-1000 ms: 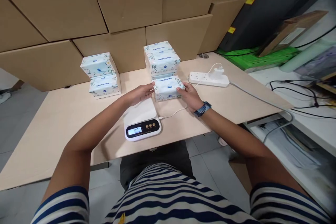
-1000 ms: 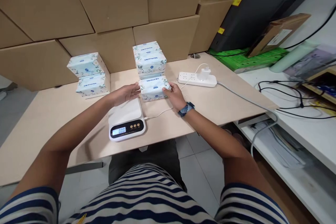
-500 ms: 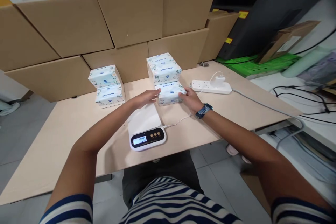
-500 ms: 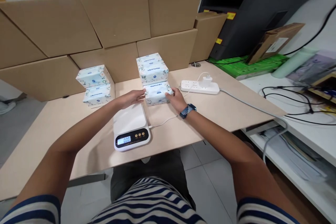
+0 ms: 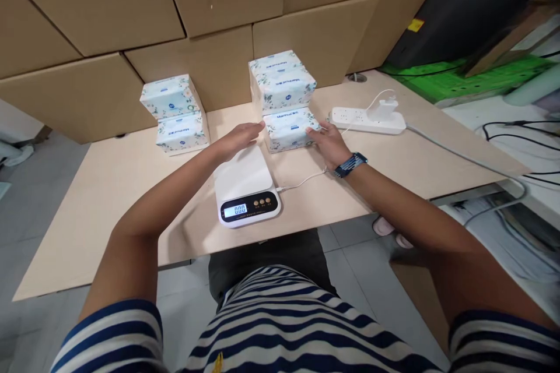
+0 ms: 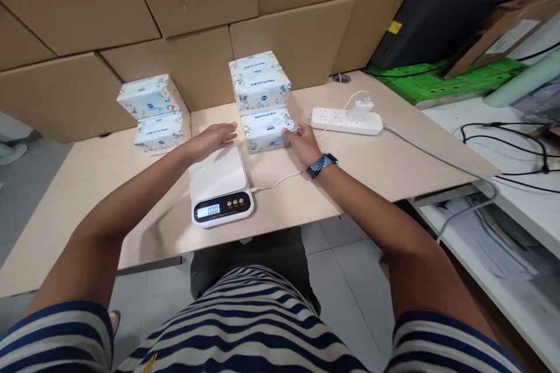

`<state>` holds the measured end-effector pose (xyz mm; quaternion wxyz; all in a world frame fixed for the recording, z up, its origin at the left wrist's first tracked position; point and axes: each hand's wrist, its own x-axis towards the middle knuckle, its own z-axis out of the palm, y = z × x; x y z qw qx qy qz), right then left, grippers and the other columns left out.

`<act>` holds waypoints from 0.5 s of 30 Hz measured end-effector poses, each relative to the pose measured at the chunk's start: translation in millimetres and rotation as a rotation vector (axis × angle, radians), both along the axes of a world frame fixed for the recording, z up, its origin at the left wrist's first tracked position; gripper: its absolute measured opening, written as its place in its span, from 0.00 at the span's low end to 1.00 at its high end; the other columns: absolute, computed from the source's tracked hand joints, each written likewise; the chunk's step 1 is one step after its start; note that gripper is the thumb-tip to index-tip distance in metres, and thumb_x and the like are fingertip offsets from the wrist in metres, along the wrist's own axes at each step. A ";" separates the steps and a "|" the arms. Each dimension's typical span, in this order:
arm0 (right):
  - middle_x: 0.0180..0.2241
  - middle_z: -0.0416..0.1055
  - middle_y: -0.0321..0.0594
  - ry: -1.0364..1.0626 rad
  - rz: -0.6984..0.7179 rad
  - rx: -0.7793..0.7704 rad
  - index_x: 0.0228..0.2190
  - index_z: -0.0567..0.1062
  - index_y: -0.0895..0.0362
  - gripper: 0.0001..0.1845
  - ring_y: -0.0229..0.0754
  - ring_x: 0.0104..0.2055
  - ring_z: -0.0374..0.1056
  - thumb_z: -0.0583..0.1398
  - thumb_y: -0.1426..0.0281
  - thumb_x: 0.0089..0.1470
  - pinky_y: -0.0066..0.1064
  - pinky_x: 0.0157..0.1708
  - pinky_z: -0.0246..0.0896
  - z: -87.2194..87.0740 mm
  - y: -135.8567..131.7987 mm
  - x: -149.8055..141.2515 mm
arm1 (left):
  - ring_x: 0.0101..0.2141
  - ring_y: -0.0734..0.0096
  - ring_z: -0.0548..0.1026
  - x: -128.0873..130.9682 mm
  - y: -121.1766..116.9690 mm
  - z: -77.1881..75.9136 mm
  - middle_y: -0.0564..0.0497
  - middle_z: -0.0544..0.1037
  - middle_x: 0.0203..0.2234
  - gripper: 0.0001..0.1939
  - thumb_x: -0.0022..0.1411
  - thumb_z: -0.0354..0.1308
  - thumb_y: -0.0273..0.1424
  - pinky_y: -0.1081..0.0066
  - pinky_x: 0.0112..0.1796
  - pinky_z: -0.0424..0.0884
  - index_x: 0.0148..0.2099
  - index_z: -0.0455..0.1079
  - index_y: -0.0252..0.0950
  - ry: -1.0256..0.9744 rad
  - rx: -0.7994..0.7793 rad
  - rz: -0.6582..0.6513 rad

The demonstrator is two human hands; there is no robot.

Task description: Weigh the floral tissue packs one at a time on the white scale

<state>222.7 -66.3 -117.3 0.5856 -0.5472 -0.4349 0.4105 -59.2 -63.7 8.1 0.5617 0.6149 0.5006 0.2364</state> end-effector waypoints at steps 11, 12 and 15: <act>0.76 0.60 0.44 -0.193 0.405 0.278 0.67 0.64 0.42 0.51 0.56 0.81 0.55 0.67 0.32 0.51 0.53 0.77 0.58 53.5 -0.7 -155.1 | 0.82 0.61 0.48 -176.6 -24.5 -49.9 0.51 0.56 0.81 0.49 0.68 0.51 0.72 0.63 0.80 0.42 0.76 0.58 0.44 0.228 0.753 0.808; 0.70 0.68 0.46 -0.135 0.462 0.221 0.62 0.70 0.45 0.47 0.55 0.76 0.63 0.67 0.32 0.50 0.52 0.75 0.63 53.4 16.2 -180.6 | 0.82 0.65 0.43 -186.8 -22.1 -58.9 0.53 0.50 0.83 0.50 0.70 0.50 0.71 0.65 0.80 0.38 0.78 0.52 0.43 0.247 0.741 0.830; 0.47 0.79 0.44 -0.008 0.501 0.024 0.43 0.75 0.51 0.36 0.51 0.59 0.77 0.68 0.34 0.52 0.50 0.62 0.76 42.8 63.0 -245.3 | 0.83 0.67 0.37 -203.8 -16.4 -77.9 0.55 0.42 0.85 0.52 0.72 0.49 0.70 0.64 0.81 0.34 0.82 0.41 0.46 0.163 0.677 0.831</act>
